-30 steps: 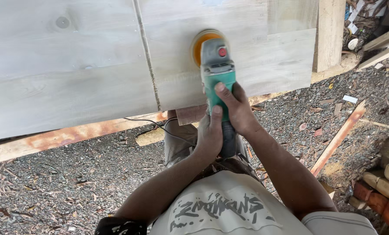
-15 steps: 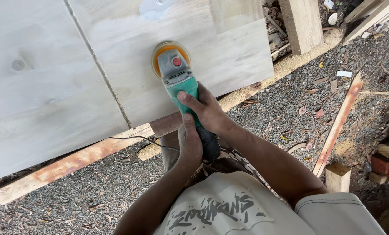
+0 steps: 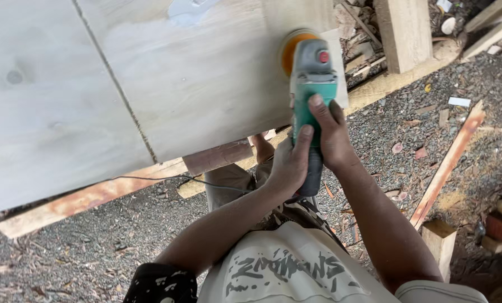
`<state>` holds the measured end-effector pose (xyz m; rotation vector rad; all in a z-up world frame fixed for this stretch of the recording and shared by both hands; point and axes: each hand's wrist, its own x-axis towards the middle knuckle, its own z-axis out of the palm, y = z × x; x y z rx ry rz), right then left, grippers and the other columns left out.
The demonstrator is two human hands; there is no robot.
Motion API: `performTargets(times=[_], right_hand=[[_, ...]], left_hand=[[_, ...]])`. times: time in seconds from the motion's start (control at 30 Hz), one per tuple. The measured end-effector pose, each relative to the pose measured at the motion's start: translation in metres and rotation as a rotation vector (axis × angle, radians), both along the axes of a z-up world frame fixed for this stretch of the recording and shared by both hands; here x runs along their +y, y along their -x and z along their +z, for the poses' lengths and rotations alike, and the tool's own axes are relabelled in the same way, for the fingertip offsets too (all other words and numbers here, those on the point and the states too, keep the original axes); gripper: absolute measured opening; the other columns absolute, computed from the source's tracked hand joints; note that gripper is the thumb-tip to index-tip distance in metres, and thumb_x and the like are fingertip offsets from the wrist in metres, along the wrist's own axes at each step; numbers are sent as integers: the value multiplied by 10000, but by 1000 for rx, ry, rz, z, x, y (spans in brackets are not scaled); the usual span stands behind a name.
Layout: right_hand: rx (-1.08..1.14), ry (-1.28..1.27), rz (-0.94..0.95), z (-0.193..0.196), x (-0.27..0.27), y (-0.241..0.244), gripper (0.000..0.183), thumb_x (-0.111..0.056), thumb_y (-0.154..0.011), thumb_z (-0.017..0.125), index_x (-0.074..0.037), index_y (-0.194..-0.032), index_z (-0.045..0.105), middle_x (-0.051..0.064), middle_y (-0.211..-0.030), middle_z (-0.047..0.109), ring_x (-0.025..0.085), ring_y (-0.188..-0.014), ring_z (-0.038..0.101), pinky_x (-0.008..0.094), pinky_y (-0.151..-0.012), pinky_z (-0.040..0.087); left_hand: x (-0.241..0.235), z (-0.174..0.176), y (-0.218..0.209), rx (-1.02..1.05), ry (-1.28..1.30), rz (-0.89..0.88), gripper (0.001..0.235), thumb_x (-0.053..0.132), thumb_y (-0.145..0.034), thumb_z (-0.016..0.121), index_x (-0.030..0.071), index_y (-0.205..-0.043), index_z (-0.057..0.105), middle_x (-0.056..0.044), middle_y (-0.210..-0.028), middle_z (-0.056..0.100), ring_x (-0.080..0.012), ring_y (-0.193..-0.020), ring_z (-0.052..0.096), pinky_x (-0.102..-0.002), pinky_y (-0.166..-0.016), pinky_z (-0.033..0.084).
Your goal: The person uses a handheld electric sander to smooth the surface of a large wooden panel. They move the sander across the wood in steady passes, covering different sections of the panel.
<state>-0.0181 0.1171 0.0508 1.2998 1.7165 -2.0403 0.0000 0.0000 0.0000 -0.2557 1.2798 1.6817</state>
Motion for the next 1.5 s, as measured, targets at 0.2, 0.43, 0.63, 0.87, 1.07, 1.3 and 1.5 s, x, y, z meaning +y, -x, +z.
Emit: performTargets(times=[0.2,0.43,0.63,0.87,1.07,1.3,1.5], right_hand=[[156,-1,6,2,3,-20,749,-630,-946,613,35,-1280,532,127,-1050,624,208,-893,669,341,-762,600],[52,-18,42,-8,-47,-37,755,-620,-934,612,40,-1286,515,125,-1075,638,194,-943,683,339,-795,606],[-13,38,145,-6,-121,-37,737,-589,-913,622,32,-1296,514,151,-1060,654,213,-909,696,351,-774,621],[136,118,317,-17,-210,-15,729,-585,-944,651,28,-1325,546,125,-1099,661,173,-939,648,327,-817,573],[171,40,407,-21,-228,19,760,-619,-926,615,7,-1351,540,64,-1103,687,133,-1005,659,301,-894,555],[248,87,345,-11,-172,68,730,-621,-904,671,28,-1237,634,78,-993,667,152,-847,618,320,-757,550],[249,33,379,-6,-127,106,711,-636,-905,643,16,-1188,640,71,-952,662,146,-804,654,310,-730,583]], left_hand=[[1,13,-12,119,-65,59,637,632,-1010,499,6,-994,613,-24,-696,610,-110,-621,628,-270,-541,517],[-57,17,-29,70,-183,190,584,569,-1036,524,7,-1178,596,-15,-910,632,-73,-804,596,-246,-694,505],[-125,13,-52,87,-137,288,578,534,-1080,511,-26,-1192,601,-25,-944,632,-86,-840,566,-276,-738,495],[-212,-3,-51,55,-4,363,636,562,-1072,455,-44,-1139,638,-33,-884,646,-100,-763,588,-272,-679,505],[-227,4,-14,22,-10,378,668,616,-1016,388,-6,-1109,612,-75,-849,675,-134,-697,663,-284,-614,561],[-166,9,42,36,-26,390,732,662,-981,396,-34,-1007,622,-98,-740,665,-162,-594,673,-304,-527,579],[-117,7,81,78,-20,357,778,724,-964,401,-18,-978,634,-65,-728,642,-128,-586,662,-298,-508,576]])
